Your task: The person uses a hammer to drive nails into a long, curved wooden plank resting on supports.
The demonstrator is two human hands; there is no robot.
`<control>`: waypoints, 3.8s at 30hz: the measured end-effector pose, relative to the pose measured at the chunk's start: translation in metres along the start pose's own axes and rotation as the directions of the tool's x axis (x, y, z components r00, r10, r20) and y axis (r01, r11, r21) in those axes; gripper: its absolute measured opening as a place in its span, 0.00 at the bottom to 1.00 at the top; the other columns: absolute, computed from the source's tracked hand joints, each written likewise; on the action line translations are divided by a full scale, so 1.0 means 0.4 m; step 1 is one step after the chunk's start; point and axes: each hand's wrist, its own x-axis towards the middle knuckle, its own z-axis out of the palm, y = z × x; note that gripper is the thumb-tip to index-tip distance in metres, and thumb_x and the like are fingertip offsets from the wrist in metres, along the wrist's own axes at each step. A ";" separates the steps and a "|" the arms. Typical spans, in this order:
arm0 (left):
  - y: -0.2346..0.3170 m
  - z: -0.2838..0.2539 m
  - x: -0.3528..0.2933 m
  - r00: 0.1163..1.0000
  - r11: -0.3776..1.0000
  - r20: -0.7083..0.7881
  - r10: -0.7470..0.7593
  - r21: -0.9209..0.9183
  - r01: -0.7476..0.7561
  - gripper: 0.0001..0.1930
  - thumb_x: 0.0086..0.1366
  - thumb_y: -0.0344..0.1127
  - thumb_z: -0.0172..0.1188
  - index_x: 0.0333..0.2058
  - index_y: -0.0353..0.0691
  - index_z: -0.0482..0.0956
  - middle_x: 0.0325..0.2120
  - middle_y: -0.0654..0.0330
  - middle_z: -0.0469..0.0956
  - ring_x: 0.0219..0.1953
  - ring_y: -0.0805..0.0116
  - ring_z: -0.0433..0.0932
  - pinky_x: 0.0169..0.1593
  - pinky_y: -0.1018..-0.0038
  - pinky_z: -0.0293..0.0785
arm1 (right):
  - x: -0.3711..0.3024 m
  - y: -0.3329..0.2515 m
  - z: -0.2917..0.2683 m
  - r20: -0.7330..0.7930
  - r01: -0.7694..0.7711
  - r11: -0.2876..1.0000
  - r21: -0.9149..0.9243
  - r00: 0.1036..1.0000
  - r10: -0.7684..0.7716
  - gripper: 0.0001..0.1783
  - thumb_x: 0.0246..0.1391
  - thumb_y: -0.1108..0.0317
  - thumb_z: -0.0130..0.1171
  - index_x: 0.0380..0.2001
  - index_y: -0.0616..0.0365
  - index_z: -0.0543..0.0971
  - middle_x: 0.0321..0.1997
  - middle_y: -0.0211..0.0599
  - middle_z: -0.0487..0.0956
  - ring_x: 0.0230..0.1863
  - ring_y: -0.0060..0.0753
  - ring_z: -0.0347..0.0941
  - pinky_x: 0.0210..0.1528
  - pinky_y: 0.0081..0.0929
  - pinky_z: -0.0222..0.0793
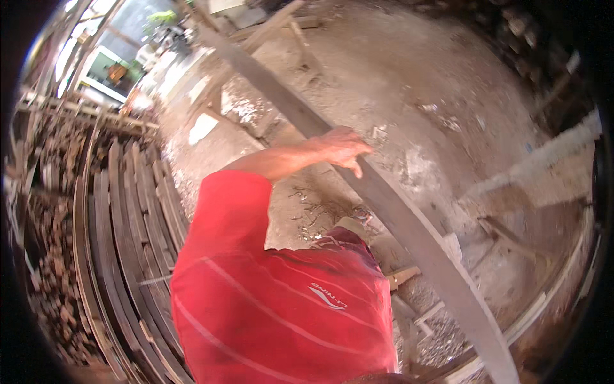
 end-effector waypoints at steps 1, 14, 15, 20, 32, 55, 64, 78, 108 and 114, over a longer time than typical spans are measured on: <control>0.003 -0.003 0.002 0.999 1.000 -0.040 0.018 0.004 -0.018 0.35 0.49 0.60 0.74 0.50 0.43 0.81 0.40 0.53 0.84 0.46 0.49 0.82 0.49 0.54 0.77 | -0.004 -0.004 0.008 0.004 0.008 1.000 0.000 1.000 -0.008 0.13 0.55 0.59 0.63 0.36 0.58 0.81 0.36 0.47 0.82 0.31 0.45 0.78 0.35 0.43 0.72; 0.011 0.032 -0.042 0.988 0.999 -0.150 0.035 -0.018 -0.038 0.28 0.48 0.57 0.75 0.36 0.40 0.78 0.29 0.54 0.81 0.40 0.47 0.81 0.40 0.54 0.75 | 0.010 -0.059 0.074 0.128 0.115 0.993 -0.004 0.985 -0.114 0.13 0.54 0.60 0.63 0.34 0.59 0.80 0.34 0.48 0.82 0.30 0.45 0.77 0.34 0.43 0.72; 0.016 0.027 -0.043 0.991 1.000 -0.136 0.015 -0.020 -0.018 0.28 0.48 0.58 0.75 0.35 0.40 0.78 0.28 0.54 0.81 0.39 0.47 0.81 0.40 0.54 0.75 | 0.010 -0.062 0.077 0.131 0.121 0.993 -0.005 0.984 -0.119 0.13 0.53 0.60 0.63 0.34 0.59 0.80 0.33 0.48 0.82 0.30 0.45 0.77 0.34 0.43 0.71; 0.007 0.036 -0.037 0.987 0.999 -0.157 0.041 0.020 -0.039 0.30 0.46 0.61 0.75 0.36 0.41 0.78 0.27 0.54 0.81 0.38 0.47 0.82 0.40 0.53 0.76 | 0.004 -0.070 0.092 0.155 0.144 0.989 0.007 0.977 -0.144 0.12 0.53 0.60 0.63 0.33 0.59 0.80 0.32 0.48 0.82 0.29 0.45 0.77 0.33 0.43 0.71; 0.030 0.077 -0.091 0.983 0.999 -0.185 0.002 0.047 0.007 0.29 0.47 0.59 0.75 0.41 0.45 0.81 0.25 0.54 0.80 0.36 0.48 0.82 0.40 0.55 0.75 | -0.016 -0.063 0.107 0.194 0.181 0.983 0.017 0.964 -0.181 0.12 0.52 0.61 0.63 0.31 0.60 0.80 0.30 0.48 0.81 0.27 0.45 0.76 0.32 0.43 0.71; 0.027 0.047 -0.088 0.995 0.996 -0.079 0.064 -0.053 -0.068 0.24 0.47 0.56 0.76 0.31 0.41 0.82 0.25 0.58 0.83 0.35 0.51 0.84 0.39 0.55 0.77 | -0.152 -0.115 0.160 0.234 0.243 0.970 0.022 0.942 -0.241 0.11 0.49 0.63 0.63 0.27 0.62 0.80 0.26 0.49 0.80 0.24 0.45 0.75 0.30 0.44 0.70; 0.007 0.044 0.020 0.975 0.994 -0.193 0.107 0.046 -0.100 0.29 0.41 0.54 0.80 0.38 0.41 0.83 0.33 0.57 0.85 0.42 0.51 0.84 0.43 0.55 0.78 | -0.149 -0.173 0.225 0.281 0.302 0.952 0.048 0.911 -0.303 0.11 0.48 0.64 0.63 0.26 0.63 0.79 0.25 0.50 0.80 0.23 0.45 0.75 0.29 0.44 0.69; -0.133 0.108 0.371 0.850 0.957 0.492 0.190 -0.286 -0.049 0.45 0.37 0.55 0.83 0.55 0.40 0.80 0.55 0.50 0.79 0.60 0.50 0.74 0.61 0.56 0.70 | 0.179 -0.344 0.346 0.298 0.342 0.936 0.082 0.888 -0.351 0.11 0.46 0.65 0.63 0.24 0.64 0.79 0.22 0.50 0.79 0.21 0.45 0.74 0.28 0.44 0.69; -0.225 0.743 -1.328 0.290 -0.016 0.194 -0.937 -0.855 0.519 0.29 0.68 0.54 0.61 0.53 0.31 0.78 0.47 0.44 0.83 0.50 0.50 0.82 0.55 0.61 0.77 | -0.715 -0.802 1.035 0.460 0.857 0.379 0.350 0.196 -0.866 0.10 0.43 0.69 0.63 0.19 0.66 0.77 0.15 0.48 0.75 0.16 0.37 0.68 0.23 0.41 0.64; -0.583 0.674 -1.482 0.238 0.005 0.112 -0.965 -0.897 0.441 0.28 0.69 0.51 0.62 0.55 0.32 0.77 0.48 0.45 0.83 0.51 0.53 0.82 0.55 0.62 0.77 | -1.064 -1.304 1.154 0.403 0.718 0.365 0.593 0.128 -0.906 0.11 0.48 0.72 0.60 0.19 0.64 0.71 0.15 0.40 0.69 0.18 0.26 0.63 0.23 0.34 0.61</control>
